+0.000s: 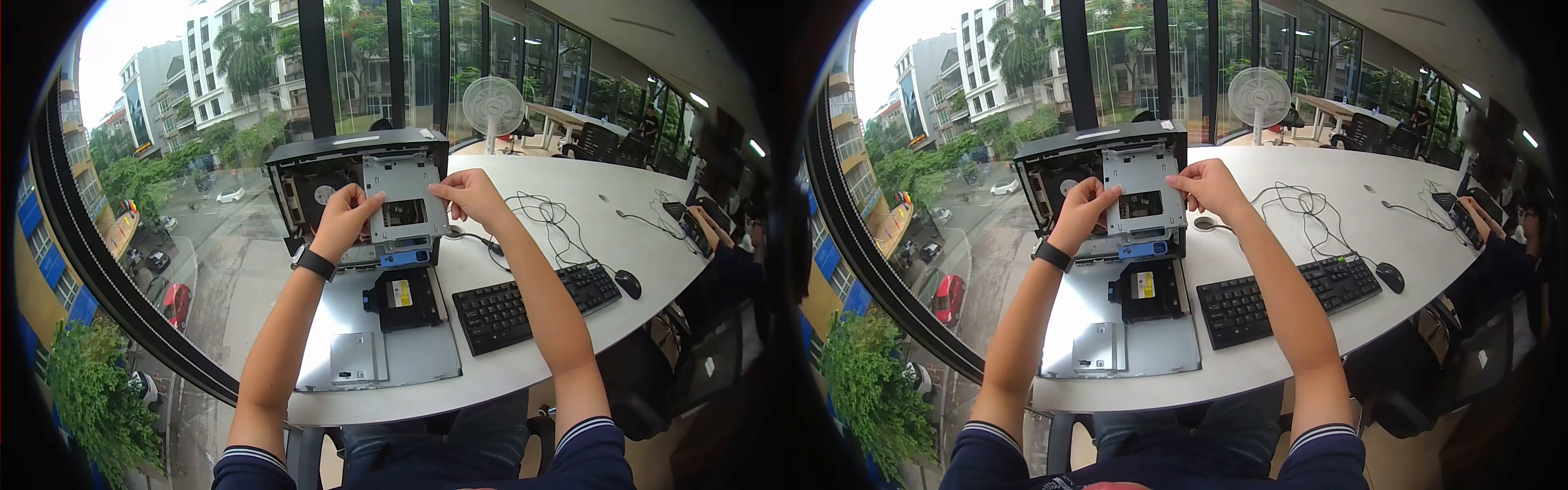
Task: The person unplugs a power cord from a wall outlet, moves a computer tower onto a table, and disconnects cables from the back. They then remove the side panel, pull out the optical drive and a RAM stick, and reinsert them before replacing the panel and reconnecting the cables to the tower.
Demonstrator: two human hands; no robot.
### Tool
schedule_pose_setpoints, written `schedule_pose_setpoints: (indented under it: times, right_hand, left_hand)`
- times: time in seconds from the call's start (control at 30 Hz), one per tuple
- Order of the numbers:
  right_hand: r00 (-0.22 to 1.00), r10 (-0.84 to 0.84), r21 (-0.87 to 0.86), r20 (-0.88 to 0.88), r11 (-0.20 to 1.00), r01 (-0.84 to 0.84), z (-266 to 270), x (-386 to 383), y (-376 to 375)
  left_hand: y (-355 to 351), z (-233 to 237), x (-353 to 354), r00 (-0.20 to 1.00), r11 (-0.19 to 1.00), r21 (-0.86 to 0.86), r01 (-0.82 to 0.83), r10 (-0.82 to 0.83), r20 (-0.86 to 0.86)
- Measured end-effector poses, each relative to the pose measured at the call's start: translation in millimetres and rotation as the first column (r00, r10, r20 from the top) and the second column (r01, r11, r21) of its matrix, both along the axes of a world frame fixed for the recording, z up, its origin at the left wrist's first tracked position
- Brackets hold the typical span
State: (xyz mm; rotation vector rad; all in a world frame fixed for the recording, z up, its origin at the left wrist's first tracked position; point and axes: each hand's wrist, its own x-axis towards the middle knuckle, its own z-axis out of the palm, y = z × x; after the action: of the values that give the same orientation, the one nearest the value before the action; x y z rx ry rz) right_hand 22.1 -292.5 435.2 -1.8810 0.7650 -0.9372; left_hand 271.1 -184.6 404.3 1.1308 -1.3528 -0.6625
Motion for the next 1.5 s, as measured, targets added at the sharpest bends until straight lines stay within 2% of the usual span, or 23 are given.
schedule_pose_setpoints:
  times: [0.2,0.43,0.53,0.83,1.23,1.5]
  right_hand:
    - [1.000,-0.001,-0.024,-0.026,1.000,0.000,0.6,-4.4,3.6]
    - [0.999,-0.044,-0.060,-0.018,0.997,0.042,1.9,-3.3,0.0]
    - [0.999,-0.051,-0.016,-0.013,0.999,0.051,3.4,-3.8,4.2]
    - [0.999,-0.035,-0.054,-0.030,0.998,0.034,0.5,-1.9,1.2]
    - [0.999,-0.016,-0.044,0.039,0.999,0.017,2.1,-2.3,-0.4]
    - [0.999,-0.035,-0.028,-0.008,0.999,0.035,1.4,2.9,-3.7]
  left_hand:
    - [4.1,-5.5,-2.0,0.999,0.998,-0.069,-0.007,0.011,0.049]
    - [0.6,-1.7,-3.5,0.997,0.999,-0.034,-0.017,0.019,0.070]
    - [-1.8,-3.5,-3.5,0.998,0.998,-0.065,-0.012,0.016,0.063]
    - [-3.3,-6.2,-0.3,0.997,0.995,-0.086,-0.045,0.050,0.058]
    - [-5.7,-11.4,-3.4,0.998,0.992,-0.118,-0.047,0.052,0.037]
    - [-13.9,-9.7,5.3,0.997,0.992,-0.103,-0.070,0.073,0.030]
